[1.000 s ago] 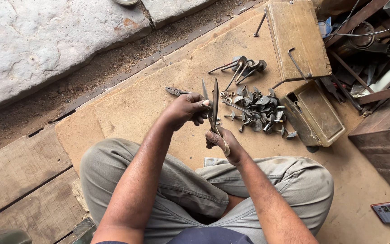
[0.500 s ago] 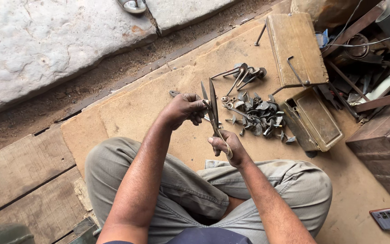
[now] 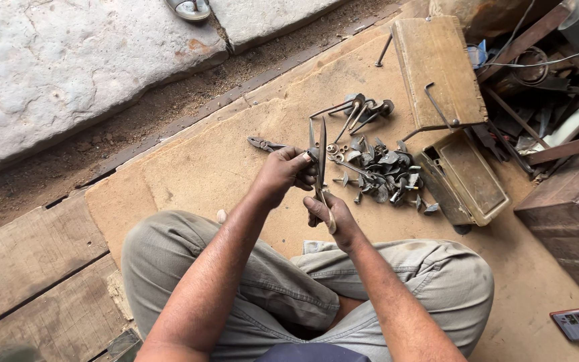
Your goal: The person uses shears and their hands to trim and adjust a small dark component among various metal bolts and parts spread on a wooden board.
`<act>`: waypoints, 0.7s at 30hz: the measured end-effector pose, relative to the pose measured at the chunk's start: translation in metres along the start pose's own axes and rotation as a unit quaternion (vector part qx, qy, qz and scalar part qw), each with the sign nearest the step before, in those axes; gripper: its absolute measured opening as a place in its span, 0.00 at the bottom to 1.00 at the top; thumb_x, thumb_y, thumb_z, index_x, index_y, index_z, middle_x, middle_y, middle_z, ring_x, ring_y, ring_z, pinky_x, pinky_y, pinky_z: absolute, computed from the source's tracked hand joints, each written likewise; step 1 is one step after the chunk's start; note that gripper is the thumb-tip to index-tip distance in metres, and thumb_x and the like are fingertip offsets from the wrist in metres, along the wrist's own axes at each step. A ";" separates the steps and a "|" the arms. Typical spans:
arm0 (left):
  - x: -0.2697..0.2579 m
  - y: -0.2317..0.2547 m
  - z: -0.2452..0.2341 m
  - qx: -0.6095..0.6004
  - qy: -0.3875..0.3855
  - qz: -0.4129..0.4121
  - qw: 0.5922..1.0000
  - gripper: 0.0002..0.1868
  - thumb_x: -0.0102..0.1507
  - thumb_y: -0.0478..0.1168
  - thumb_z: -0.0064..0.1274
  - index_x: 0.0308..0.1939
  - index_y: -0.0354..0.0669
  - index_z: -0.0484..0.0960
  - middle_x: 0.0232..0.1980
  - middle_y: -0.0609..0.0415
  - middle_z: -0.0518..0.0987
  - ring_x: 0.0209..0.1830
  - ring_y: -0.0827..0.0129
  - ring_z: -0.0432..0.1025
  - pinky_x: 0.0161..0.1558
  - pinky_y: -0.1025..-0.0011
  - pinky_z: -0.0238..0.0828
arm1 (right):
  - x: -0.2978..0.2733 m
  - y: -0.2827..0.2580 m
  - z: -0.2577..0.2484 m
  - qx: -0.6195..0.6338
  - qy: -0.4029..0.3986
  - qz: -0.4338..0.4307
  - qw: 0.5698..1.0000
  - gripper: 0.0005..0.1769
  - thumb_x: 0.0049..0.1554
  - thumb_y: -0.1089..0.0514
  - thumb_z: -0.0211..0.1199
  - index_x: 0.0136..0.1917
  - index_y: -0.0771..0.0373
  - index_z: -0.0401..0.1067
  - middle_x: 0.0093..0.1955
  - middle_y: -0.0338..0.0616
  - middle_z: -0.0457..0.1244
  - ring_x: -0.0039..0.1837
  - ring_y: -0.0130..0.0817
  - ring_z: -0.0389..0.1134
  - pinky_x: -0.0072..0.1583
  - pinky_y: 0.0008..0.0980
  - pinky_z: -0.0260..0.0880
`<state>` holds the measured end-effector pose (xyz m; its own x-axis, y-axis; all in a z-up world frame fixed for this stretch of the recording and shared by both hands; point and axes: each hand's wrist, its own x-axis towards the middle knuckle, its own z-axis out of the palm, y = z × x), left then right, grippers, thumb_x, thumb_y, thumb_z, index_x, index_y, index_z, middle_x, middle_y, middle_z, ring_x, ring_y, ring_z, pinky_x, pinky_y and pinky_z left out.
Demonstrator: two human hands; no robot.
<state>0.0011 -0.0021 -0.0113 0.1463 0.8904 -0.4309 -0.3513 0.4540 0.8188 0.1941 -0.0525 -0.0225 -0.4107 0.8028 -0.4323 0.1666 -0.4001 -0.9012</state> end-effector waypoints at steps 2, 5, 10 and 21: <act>0.004 0.005 -0.012 0.027 -0.006 -0.029 0.999 0.12 0.68 0.43 0.52 0.44 0.35 0.82 0.33 0.51 0.83 0.28 0.70 0.77 0.34 0.68 0.81 | 0.004 0.003 -0.004 0.028 -0.031 -0.014 0.999 0.27 0.56 0.35 0.66 0.46 0.63 0.70 0.37 0.39 0.63 0.41 0.28 0.65 0.47 0.30 0.67; 0.007 0.010 -0.014 0.073 -0.035 -0.047 0.996 0.11 0.66 0.42 0.56 0.43 0.36 0.84 0.33 0.53 0.83 0.27 0.73 0.75 0.31 0.70 0.78 | 0.005 -0.001 -0.014 0.040 -0.076 -0.045 0.995 0.30 0.57 0.32 0.64 0.45 0.62 0.69 0.39 0.39 0.63 0.43 0.27 0.65 0.49 0.29 0.67; 0.006 0.020 -0.019 0.101 -0.067 -0.071 0.990 0.12 0.67 0.44 0.56 0.43 0.36 0.84 0.32 0.52 0.81 0.25 0.73 0.73 0.30 0.72 0.75 | 0.001 0.000 -0.014 0.042 -0.085 -0.035 0.995 0.30 0.55 0.32 0.65 0.44 0.62 0.69 0.37 0.41 0.63 0.40 0.28 0.64 0.46 0.29 0.66; 0.001 0.021 -0.034 0.129 -0.026 -0.017 0.991 0.13 0.64 0.45 0.61 0.39 0.37 0.84 0.30 0.55 0.80 0.26 0.73 0.73 0.30 0.73 0.75 | 0.001 0.014 -0.003 0.023 -0.028 -0.003 0.999 0.16 0.53 0.48 0.69 0.39 0.61 0.69 0.30 0.36 0.60 0.32 0.25 0.60 0.37 0.28 0.63</act>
<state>-0.0378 0.0073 -0.0073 0.2040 0.8720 -0.4450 -0.0988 0.4705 0.8768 0.1992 -0.0558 -0.0351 -0.4617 0.7796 -0.4231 0.1228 -0.4162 -0.9009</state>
